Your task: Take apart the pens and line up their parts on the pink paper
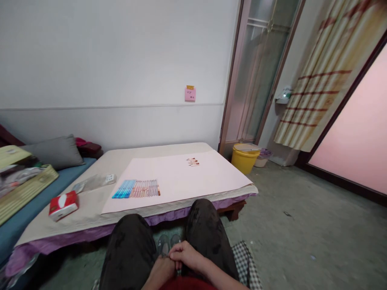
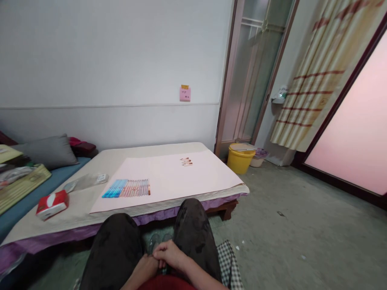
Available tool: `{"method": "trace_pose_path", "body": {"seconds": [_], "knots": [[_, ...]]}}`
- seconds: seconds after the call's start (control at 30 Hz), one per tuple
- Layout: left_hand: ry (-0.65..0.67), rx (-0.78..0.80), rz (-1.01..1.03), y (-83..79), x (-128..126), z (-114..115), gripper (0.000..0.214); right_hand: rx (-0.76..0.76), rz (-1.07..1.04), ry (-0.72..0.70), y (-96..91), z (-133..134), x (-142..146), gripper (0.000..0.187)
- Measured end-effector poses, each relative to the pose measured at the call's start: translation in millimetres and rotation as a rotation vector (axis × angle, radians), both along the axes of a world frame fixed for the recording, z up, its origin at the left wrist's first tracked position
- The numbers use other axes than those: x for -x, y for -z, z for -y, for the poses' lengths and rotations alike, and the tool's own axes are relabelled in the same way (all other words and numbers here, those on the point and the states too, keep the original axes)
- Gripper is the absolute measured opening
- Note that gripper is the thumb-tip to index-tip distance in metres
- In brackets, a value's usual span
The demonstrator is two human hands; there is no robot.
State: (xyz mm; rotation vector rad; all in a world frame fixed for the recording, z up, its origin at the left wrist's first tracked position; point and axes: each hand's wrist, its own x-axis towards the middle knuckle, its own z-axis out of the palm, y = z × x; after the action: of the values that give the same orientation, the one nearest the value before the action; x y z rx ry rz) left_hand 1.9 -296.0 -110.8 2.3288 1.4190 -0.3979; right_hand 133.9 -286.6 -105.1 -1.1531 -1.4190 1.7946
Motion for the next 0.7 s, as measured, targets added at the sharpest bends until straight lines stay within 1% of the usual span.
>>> {"method": "trace_pose_path", "body": {"seconds": [0.2,0.27,0.3,0.33,0.37,0.4,0.43,0.47,0.5,0.53,0.57,0.6,0.63,0.67,0.7], "knots": [[-0.006,0.019,0.021,-2.0,1,3,0.041,0.002,-0.020,0.001,-1.6,2,2,0.020],[-0.024,0.027,0.034,-5.7,1,4,0.040,0.007,-0.021,0.005,-3.6,3,1,0.021],[-0.047,0.032,0.048,-11.4,1,4,0.039,0.010,-0.024,0.012,-7.9,3,-1,0.021],[-0.078,0.034,0.075,-20.9,2,5,0.038,0.009,-0.029,0.024,-15.9,4,-4,0.022],[-0.097,0.034,0.101,-34.9,2,5,0.037,-0.004,-0.038,0.043,-28.5,4,-7,0.024],[-0.181,0.010,0.193,-53.7,2,7,0.035,-0.033,-0.047,0.071,-46.5,6,-12,0.025],[-0.225,-0.010,0.310,-76.6,4,10,0.035,-0.083,-0.061,0.093,-69.9,8,-18,0.025],[-0.266,-0.054,0.429,-102.2,6,14,0.036,-0.163,-0.073,0.095,-98.1,12,-23,0.026],[-0.287,-0.133,0.550,-128.5,10,19,0.039,-0.270,-0.084,0.094,-129.9,17,-30,0.027],[-0.301,-0.218,0.665,-152.9,15,26,0.041,-0.384,-0.102,0.066,-163.2,23,-36,0.029],[-0.318,-0.292,0.743,-173.0,23,32,0.044,-0.484,-0.135,0.024,-195.7,31,-43,0.032],[-0.347,-0.355,0.763,-186.8,32,39,0.047,-0.574,-0.178,-0.011,-224.6,39,-51,0.036],[-0.359,-0.374,0.723,-193.3,43,45,0.048,-0.660,-0.185,-0.031,-247.8,50,-59,0.039],[-0.364,-0.360,0.645,-192.5,54,51,0.047,-0.722,-0.167,-0.035,-263.6,62,-69,0.041],[-0.388,-0.330,0.545,-185.3,64,55,0.043,-0.754,-0.129,-0.040,-270.9,77,-80,0.044]]}}
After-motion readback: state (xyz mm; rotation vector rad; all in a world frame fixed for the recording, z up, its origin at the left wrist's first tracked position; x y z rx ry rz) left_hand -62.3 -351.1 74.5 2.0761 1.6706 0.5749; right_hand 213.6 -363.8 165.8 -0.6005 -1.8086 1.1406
